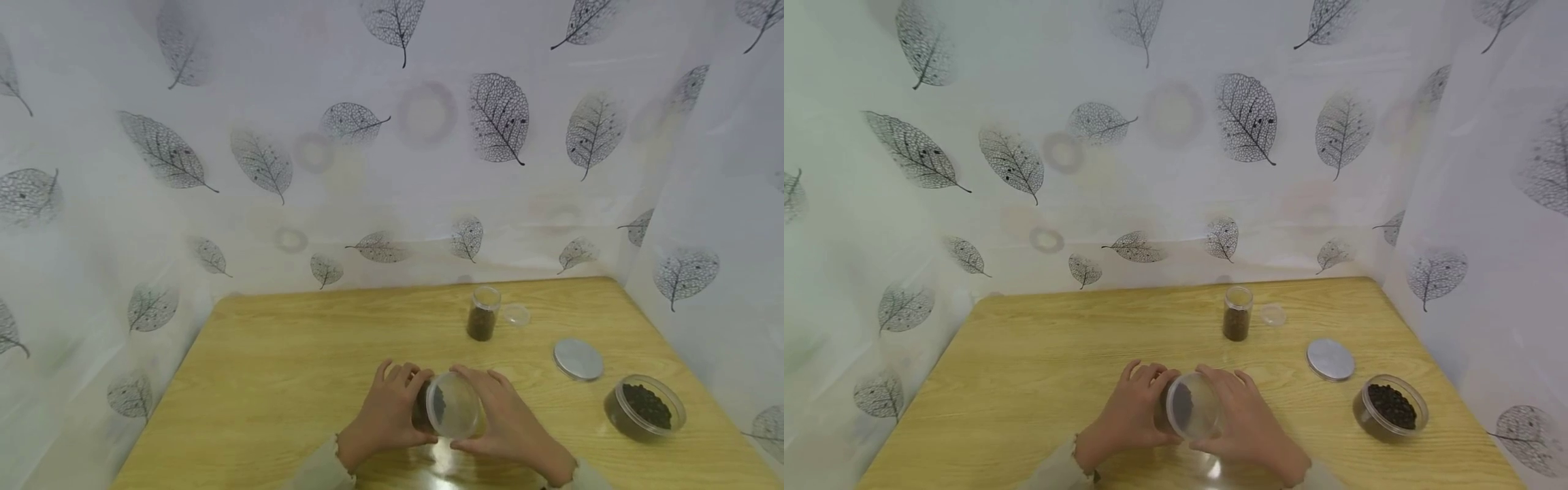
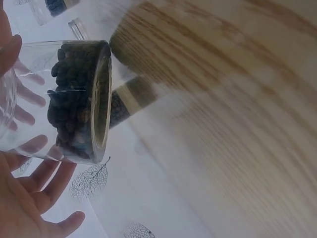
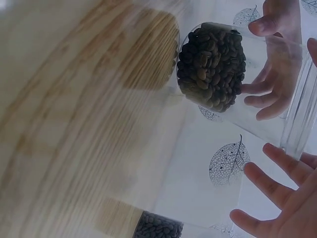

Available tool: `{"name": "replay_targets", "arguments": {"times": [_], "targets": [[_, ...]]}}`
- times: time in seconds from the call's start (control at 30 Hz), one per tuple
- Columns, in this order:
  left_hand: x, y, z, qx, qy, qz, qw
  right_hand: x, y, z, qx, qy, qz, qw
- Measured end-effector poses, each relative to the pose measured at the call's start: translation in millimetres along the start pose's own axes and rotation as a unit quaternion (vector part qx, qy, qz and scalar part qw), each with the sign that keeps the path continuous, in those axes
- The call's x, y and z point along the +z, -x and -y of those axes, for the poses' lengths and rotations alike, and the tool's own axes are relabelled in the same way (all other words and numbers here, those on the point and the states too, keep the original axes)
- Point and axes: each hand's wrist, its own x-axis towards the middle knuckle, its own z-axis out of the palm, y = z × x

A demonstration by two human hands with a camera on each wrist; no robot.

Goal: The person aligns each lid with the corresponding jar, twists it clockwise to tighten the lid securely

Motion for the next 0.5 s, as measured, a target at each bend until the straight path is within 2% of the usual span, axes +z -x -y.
{"name": "replay_targets", "arguments": {"times": [0.2, 0.4, 0.5], "targets": [[-1.6, 1.2, 0.9, 0.0, -0.007, 0.002, 1.0, 2.3, 1.1, -4.5, 0.024, -0.015, 0.027, 0.9992], [-2.0, 2.8, 2.4, -0.005, -0.006, 0.006, 1.0, 7.5, 2.8, -11.3, 0.056, -0.047, 0.071, 0.9948], [-2.4, 3.0, 3.1, -0.005, -0.004, 0.008, 0.9999, 10.5, 2.2, -14.0, 0.056, -0.063, 0.086, 0.9927]]}}
